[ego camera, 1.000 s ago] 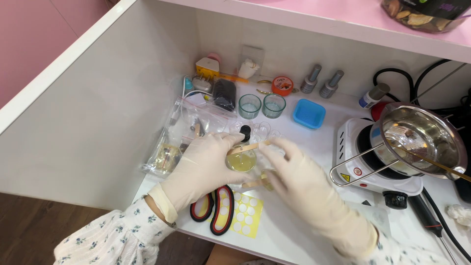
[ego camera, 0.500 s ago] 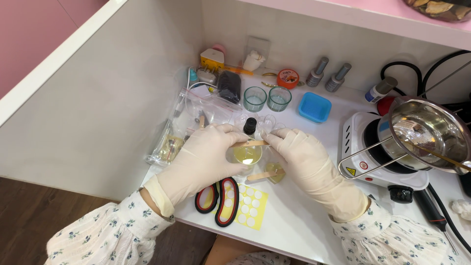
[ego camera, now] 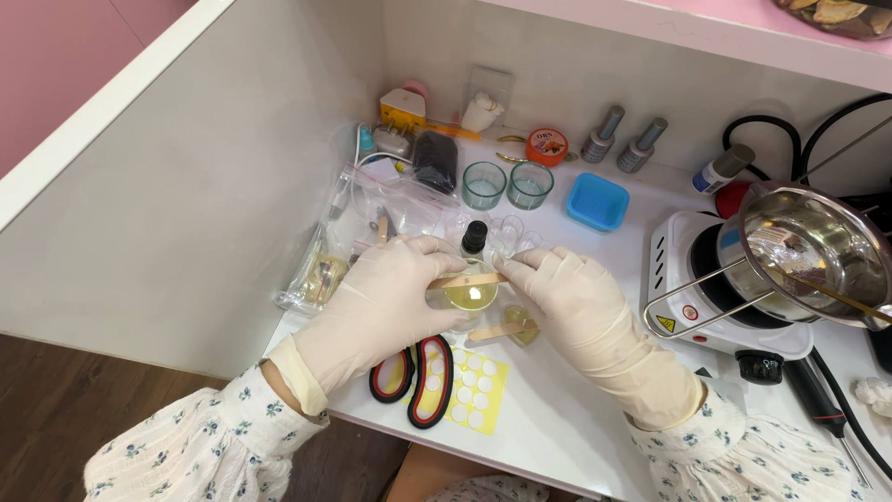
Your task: Pouring melted wax into molds and preparing candle materials on a workbench.
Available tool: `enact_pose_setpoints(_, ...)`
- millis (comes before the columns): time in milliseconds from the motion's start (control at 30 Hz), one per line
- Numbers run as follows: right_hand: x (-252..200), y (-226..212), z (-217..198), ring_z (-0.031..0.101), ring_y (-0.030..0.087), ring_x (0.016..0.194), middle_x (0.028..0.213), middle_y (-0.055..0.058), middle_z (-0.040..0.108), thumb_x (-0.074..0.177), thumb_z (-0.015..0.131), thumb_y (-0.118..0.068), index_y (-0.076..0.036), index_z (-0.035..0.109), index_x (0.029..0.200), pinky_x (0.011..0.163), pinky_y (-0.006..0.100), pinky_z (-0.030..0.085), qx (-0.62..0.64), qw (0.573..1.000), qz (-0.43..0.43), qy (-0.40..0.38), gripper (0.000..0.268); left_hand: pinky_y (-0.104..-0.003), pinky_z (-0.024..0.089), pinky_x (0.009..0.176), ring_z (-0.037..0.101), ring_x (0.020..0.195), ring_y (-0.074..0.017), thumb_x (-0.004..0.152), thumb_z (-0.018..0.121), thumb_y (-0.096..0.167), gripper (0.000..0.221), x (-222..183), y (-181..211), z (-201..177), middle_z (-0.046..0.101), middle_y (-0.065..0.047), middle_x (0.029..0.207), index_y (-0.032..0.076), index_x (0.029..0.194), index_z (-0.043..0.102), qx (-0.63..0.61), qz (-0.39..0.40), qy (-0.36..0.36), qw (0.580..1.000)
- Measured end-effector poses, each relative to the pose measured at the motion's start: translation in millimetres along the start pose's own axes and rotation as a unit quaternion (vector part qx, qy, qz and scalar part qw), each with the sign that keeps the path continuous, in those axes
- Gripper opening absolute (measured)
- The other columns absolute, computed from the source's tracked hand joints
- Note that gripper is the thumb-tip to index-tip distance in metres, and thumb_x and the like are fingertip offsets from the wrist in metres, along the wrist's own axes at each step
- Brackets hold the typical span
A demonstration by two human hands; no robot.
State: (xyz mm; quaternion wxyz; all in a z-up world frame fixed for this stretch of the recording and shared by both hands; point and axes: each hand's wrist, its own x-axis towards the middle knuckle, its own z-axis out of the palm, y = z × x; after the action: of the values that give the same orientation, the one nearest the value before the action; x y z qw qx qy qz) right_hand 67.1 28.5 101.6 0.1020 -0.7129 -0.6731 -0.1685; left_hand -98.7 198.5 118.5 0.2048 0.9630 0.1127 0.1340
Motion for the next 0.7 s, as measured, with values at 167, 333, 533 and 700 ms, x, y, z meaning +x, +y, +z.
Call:
enact_pose_setpoints(167, -8, 3, -1, 0.066, 0.028, 0.090, 0.121, 0.005, 0.068, 0.071, 0.070, -0.013, -0.012, 0.067, 0.127, 0.073, 0.037, 0.053, 0.044, 0.998, 0.041, 0.016, 0.056, -0.040, 0.053, 0.087, 0.068, 0.094, -0.0289, 0.069, 0.084, 0.036, 0.047, -5, 7, -1, 0.072, -0.006, 0.115, 0.008, 0.105, 0.077, 0.003, 0.019, 0.027, 0.999)
enact_pose_setpoints(333, -27, 9, -14, 0.066, 0.027, 0.100, 0.122, 0.007, 0.068, 0.081, 0.069, -0.006, -0.008, 0.064, 0.126, 0.086, 0.037, 0.052, 0.100, 0.990, 0.075, 0.059, 0.045, -0.039, 0.043, 0.084, 0.054, 0.095, -0.0262, 0.076, 0.083, 0.036, 0.057, -24, 49, -1, 0.058, -0.008, 0.112, 0.007, 0.123, 0.066, 0.148, 0.072, 0.221, 0.961)
enact_pose_setpoints(533, -54, 22, -12, 0.063, 0.024, 0.100, 0.110, 0.003, 0.065, 0.076, 0.079, -0.029, -0.014, 0.070, 0.111, 0.088, 0.038, 0.050, 0.068, 0.997, 0.032, -0.012, 0.038, -0.037, 0.046, 0.069, 0.054, 0.082, -0.0256, 0.079, 0.076, 0.026, 0.042, -36, 62, 61, 0.058, -0.008, 0.099, 0.004, 0.114, 0.070, 0.079, 0.086, 0.149, 0.982)
enact_pose_setpoints(700, -59, 26, -2, 0.059, 0.022, 0.090, 0.101, 0.002, 0.062, 0.078, 0.074, -0.024, -0.016, 0.072, 0.110, 0.082, 0.036, 0.049, 0.054, 0.997, 0.038, -0.037, 0.034, -0.034, 0.048, 0.076, 0.055, 0.086, -0.0245, 0.077, 0.071, 0.022, 0.051, -23, 65, 85, 0.062, -0.013, 0.113, -0.001, 0.122, 0.064, 0.110, 0.120, 0.159, 0.974)
